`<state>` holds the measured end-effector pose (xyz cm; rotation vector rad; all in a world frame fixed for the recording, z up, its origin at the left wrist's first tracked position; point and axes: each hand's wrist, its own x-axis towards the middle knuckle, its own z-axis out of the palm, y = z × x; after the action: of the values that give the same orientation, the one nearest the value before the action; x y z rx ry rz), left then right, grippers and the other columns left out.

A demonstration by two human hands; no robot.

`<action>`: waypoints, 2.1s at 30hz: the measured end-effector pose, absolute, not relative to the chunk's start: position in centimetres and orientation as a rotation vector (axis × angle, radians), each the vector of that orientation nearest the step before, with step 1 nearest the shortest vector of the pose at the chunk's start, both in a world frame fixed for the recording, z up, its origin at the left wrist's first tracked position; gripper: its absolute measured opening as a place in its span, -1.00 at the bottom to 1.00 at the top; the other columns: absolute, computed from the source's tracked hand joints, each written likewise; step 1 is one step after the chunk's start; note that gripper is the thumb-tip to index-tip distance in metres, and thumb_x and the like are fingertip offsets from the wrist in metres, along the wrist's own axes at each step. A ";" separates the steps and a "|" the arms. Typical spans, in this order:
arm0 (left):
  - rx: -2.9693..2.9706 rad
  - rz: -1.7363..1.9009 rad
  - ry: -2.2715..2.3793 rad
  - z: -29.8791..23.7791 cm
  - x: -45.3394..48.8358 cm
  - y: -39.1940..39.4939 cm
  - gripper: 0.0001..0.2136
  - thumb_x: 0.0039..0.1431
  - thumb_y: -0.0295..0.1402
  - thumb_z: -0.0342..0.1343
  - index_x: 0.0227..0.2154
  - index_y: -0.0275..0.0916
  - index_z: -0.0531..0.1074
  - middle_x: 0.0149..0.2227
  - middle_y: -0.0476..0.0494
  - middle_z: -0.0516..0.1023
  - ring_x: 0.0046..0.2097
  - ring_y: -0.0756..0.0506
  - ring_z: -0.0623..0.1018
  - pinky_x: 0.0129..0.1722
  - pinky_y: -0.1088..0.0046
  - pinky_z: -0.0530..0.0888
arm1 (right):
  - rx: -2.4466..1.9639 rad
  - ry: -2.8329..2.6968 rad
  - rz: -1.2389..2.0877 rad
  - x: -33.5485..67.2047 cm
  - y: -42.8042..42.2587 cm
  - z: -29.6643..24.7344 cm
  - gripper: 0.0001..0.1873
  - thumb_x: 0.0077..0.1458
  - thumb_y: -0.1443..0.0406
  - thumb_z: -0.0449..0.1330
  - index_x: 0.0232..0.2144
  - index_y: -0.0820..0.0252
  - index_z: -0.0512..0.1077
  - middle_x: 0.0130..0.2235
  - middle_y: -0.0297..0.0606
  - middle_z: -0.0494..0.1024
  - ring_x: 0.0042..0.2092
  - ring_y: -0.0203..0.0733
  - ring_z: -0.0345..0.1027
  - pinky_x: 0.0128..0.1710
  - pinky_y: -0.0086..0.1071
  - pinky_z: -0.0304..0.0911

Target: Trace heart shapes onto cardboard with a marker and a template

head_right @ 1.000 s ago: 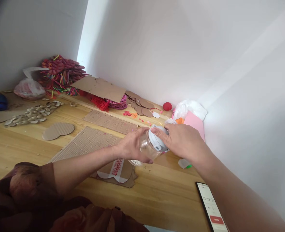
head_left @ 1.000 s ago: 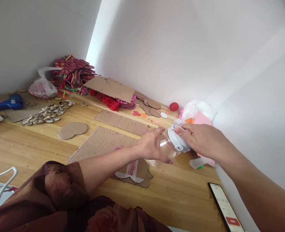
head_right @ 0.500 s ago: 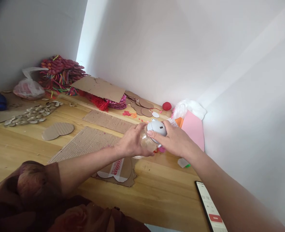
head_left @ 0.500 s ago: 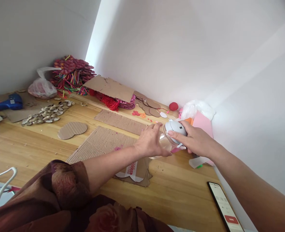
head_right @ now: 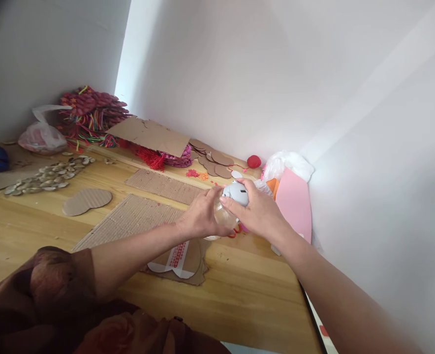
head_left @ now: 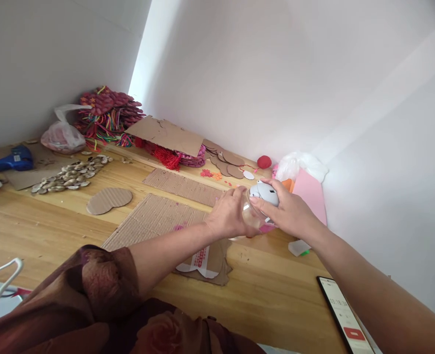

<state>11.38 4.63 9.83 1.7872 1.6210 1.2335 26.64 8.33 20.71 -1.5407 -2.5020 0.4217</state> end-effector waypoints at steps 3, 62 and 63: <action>1.851 1.270 1.764 9.8 11.4 5.6 0.04 -0.27 -0.10 0.53 0.28 -0.29 0.16 0.22 -0.47 0.41 0.27 -0.46 0.42 0.26 -0.08 0.37 | -1.546 -2.452 0.431 26.0 9.4 20.5 -0.17 0.15 -0.29 0.12 0.32 -0.07 0.23 -0.08 -0.22 0.67 -0.13 0.05 0.58 -0.18 -0.15 0.45; 2.066 1.421 1.813 0.4 -1.3 0.2 -0.75 0.38 -0.38 0.14 0.07 -0.19 0.52 -0.20 -0.05 0.65 -0.13 -0.08 0.60 -0.02 0.31 0.51 | -1.262 -2.401 1.251 32.2 9.4 12.6 -0.46 0.21 -0.15 0.24 -0.44 0.19 0.60 -0.43 -0.19 0.63 -0.39 -0.23 0.48 -0.35 -0.34 0.36; 2.068 1.429 1.806 0.4 -1.4 0.2 -0.78 0.39 -0.36 0.14 0.04 -0.18 0.54 -0.20 -0.05 0.65 -0.13 -0.08 0.61 -0.03 0.31 0.51 | -1.338 -2.319 1.303 33.6 8.0 11.1 -0.46 0.21 -0.15 0.24 -0.48 0.17 0.57 -0.47 -0.21 0.60 -0.42 -0.23 0.45 -0.37 -0.34 0.35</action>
<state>-1.35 0.18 0.37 2.0678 1.8062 1.4289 33.59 7.97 11.12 -1.3380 -2.3189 1.3028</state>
